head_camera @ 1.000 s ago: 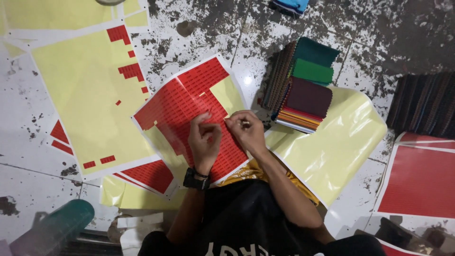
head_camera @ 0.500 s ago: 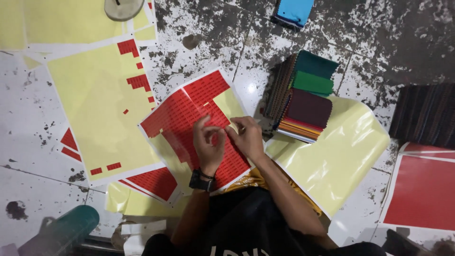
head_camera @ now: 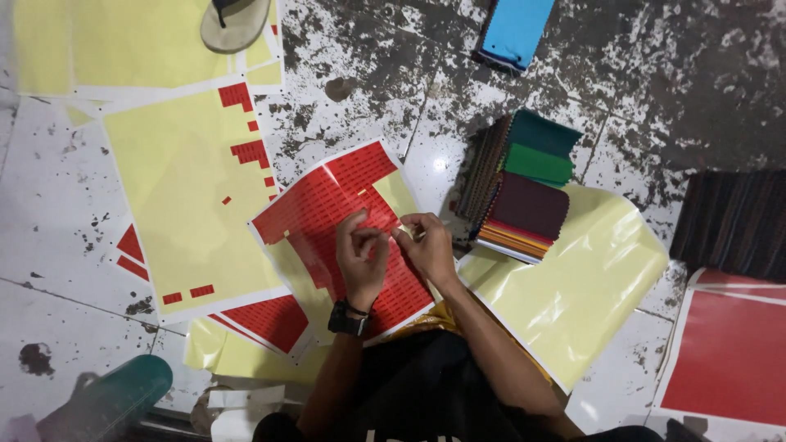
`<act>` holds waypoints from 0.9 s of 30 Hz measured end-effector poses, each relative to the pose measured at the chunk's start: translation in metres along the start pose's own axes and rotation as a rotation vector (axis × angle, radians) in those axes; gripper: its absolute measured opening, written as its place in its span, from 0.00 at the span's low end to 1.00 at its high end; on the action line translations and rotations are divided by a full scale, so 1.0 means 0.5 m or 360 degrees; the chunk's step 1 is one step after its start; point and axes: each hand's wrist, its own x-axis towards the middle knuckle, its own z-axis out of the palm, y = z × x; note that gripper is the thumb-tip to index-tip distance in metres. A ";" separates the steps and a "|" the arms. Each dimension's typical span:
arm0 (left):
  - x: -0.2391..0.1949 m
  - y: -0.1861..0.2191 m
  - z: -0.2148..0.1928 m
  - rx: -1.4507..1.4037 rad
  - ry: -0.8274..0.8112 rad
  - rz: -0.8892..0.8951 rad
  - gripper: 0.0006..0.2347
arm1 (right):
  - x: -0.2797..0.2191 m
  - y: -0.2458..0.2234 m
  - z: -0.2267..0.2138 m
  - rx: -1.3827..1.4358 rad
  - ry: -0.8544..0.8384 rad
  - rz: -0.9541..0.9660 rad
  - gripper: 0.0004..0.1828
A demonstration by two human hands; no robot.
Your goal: The person sits on the floor and assembles a stack of colorful notebooks. They peel small red adhesive strips from a yellow sheet and apply them to the spine of each notebook, stacking them one by one. Finally, they place the completed stack onto a larger blue notebook.
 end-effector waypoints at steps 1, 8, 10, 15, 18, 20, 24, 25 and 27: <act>0.000 0.004 -0.001 -0.0001 0.0008 0.0009 0.17 | 0.004 -0.001 -0.002 0.0000 -0.0003 -0.0011 0.16; -0.006 -0.011 0.001 -0.0050 0.0013 0.0011 0.16 | -0.015 -0.028 -0.010 -0.0084 -0.0014 -0.0068 0.12; -0.006 -0.007 0.002 -0.0011 0.0000 0.0028 0.15 | -0.027 -0.037 -0.009 -0.0101 0.0042 -0.0104 0.11; 0.013 0.096 0.012 0.0109 -0.0045 0.0144 0.16 | -0.025 -0.041 -0.010 0.0070 0.0111 -0.0257 0.07; 0.019 0.093 0.009 0.0102 -0.0052 0.0140 0.21 | -0.017 -0.024 -0.042 0.0503 -0.0294 -0.0045 0.10; 0.022 0.080 0.018 0.0035 -0.0063 0.0106 0.21 | -0.010 -0.025 -0.044 0.0536 -0.0367 -0.0026 0.09; 0.034 0.059 0.021 0.0146 0.0012 0.0118 0.20 | 0.001 -0.035 -0.037 0.0488 -0.0306 0.0047 0.14; 0.038 0.058 0.018 0.0147 0.0011 0.0122 0.20 | 0.007 -0.041 -0.032 0.0490 -0.0305 0.0045 0.14; 0.043 0.056 0.011 0.0335 0.0139 0.0245 0.18 | 0.014 -0.052 -0.025 0.0118 -0.0139 -0.0015 0.19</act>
